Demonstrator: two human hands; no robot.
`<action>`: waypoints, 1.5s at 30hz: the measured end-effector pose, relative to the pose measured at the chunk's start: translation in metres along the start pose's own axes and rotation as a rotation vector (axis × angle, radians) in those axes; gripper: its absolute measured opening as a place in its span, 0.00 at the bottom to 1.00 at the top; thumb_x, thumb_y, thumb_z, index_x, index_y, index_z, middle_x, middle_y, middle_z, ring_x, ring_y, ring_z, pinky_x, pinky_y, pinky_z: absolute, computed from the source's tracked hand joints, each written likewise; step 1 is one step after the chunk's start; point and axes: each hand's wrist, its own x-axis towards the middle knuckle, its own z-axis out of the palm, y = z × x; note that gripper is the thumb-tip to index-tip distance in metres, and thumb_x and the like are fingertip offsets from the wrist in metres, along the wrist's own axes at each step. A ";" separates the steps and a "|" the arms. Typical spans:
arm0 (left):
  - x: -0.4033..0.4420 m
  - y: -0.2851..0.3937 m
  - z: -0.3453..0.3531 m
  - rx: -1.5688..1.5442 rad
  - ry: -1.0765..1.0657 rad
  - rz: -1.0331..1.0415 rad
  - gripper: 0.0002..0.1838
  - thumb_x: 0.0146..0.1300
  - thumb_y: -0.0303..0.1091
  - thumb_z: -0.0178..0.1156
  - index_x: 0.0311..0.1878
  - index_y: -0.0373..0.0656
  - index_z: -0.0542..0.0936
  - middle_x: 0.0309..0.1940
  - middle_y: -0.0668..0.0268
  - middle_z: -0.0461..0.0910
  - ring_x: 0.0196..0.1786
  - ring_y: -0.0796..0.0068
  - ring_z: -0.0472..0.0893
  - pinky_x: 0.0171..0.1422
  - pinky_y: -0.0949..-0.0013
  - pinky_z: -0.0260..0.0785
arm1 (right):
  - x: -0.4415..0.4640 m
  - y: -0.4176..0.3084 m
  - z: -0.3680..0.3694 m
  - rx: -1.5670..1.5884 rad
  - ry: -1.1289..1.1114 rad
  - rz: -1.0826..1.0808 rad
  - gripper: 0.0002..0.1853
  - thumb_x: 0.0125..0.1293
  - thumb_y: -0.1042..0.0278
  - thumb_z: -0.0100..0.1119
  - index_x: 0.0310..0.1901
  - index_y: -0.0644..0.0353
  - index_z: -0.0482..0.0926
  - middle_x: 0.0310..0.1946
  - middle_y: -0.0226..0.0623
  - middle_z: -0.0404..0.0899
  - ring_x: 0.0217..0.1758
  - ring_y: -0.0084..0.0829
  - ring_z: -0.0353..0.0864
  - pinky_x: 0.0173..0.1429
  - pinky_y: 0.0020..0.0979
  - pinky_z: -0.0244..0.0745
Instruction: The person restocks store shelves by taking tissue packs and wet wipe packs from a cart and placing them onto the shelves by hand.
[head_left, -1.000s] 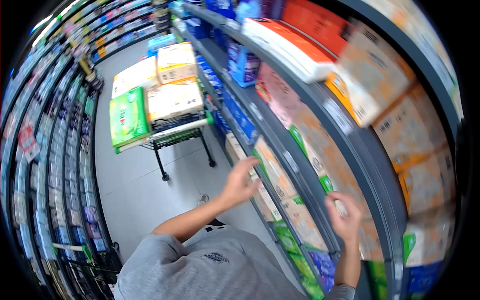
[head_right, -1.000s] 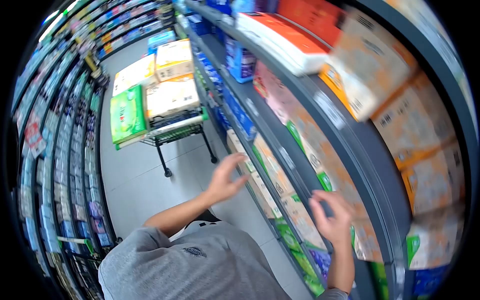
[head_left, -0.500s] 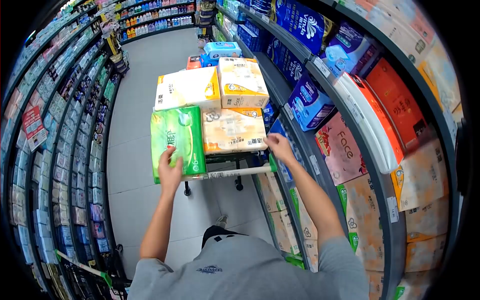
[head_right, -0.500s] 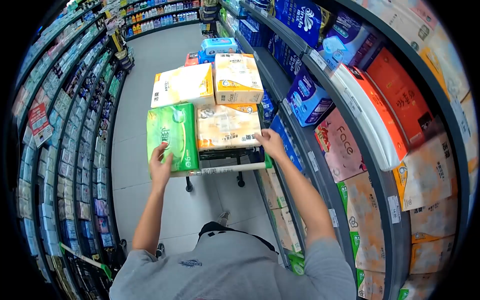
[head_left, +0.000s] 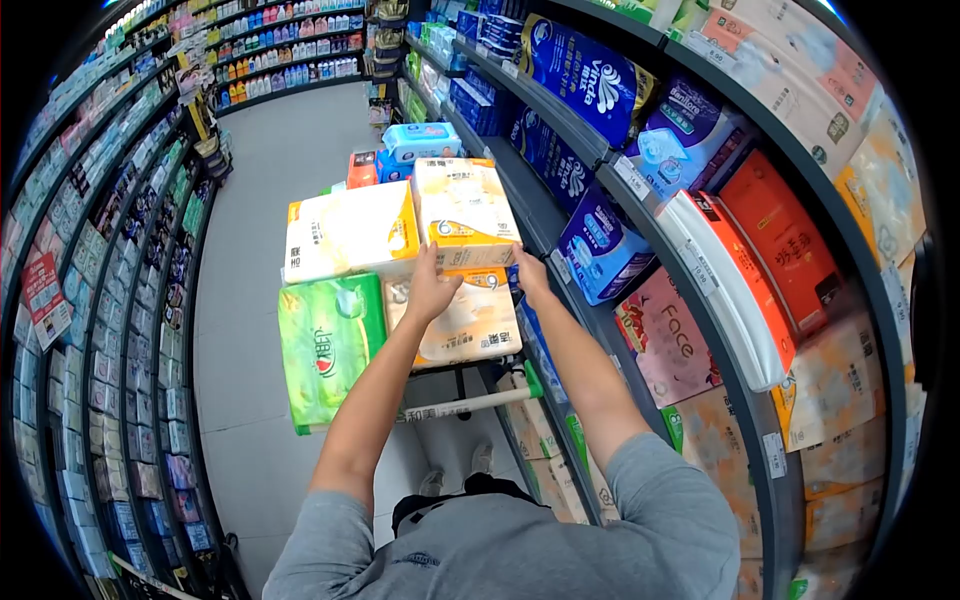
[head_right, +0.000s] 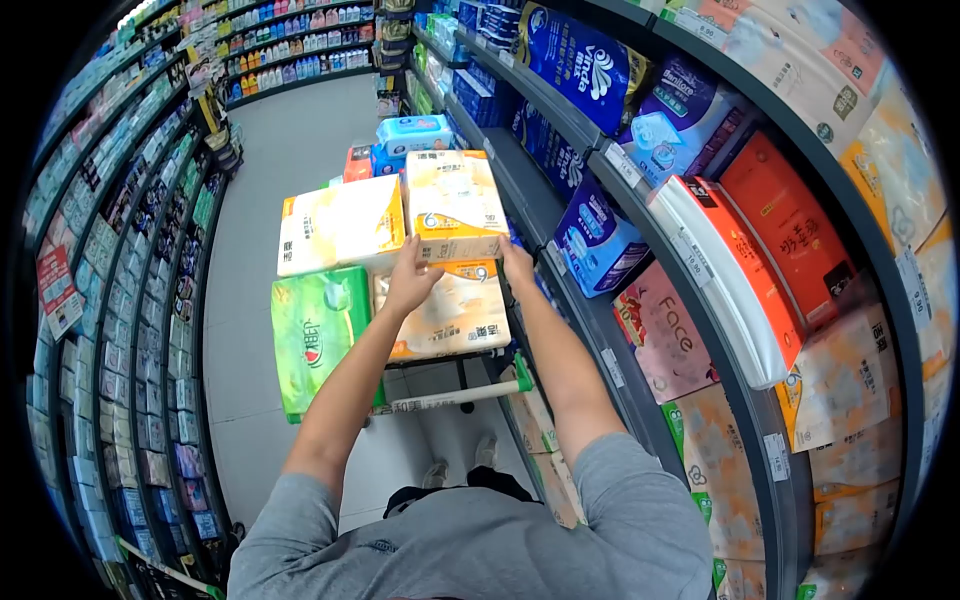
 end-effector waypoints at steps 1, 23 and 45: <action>0.010 -0.009 0.006 0.023 0.022 -0.023 0.43 0.54 0.32 0.65 0.71 0.33 0.55 0.68 0.47 0.60 0.53 0.62 0.78 0.54 0.67 0.73 | 0.000 -0.004 0.004 0.053 -0.009 -0.019 0.35 0.63 0.35 0.52 0.59 0.58 0.74 0.42 0.33 0.76 0.40 0.28 0.71 0.45 0.31 0.68; -0.116 -0.007 0.034 0.062 0.208 -0.211 0.36 0.60 0.37 0.64 0.68 0.38 0.60 0.56 0.57 0.72 0.48 0.72 0.74 0.53 0.67 0.68 | -0.051 0.016 -0.092 0.129 -0.664 0.247 0.37 0.57 0.37 0.58 0.56 0.63 0.74 0.43 0.38 0.81 0.39 0.25 0.78 0.39 0.26 0.70; -0.112 0.160 0.056 -0.934 -0.733 0.128 0.48 0.37 0.35 0.71 0.63 0.29 0.59 0.56 0.51 0.68 0.56 0.60 0.73 0.62 0.59 0.66 | -0.375 -0.094 -0.252 0.029 0.194 -0.480 0.56 0.43 0.65 0.78 0.71 0.61 0.51 0.61 0.41 0.67 0.63 0.31 0.66 0.67 0.33 0.62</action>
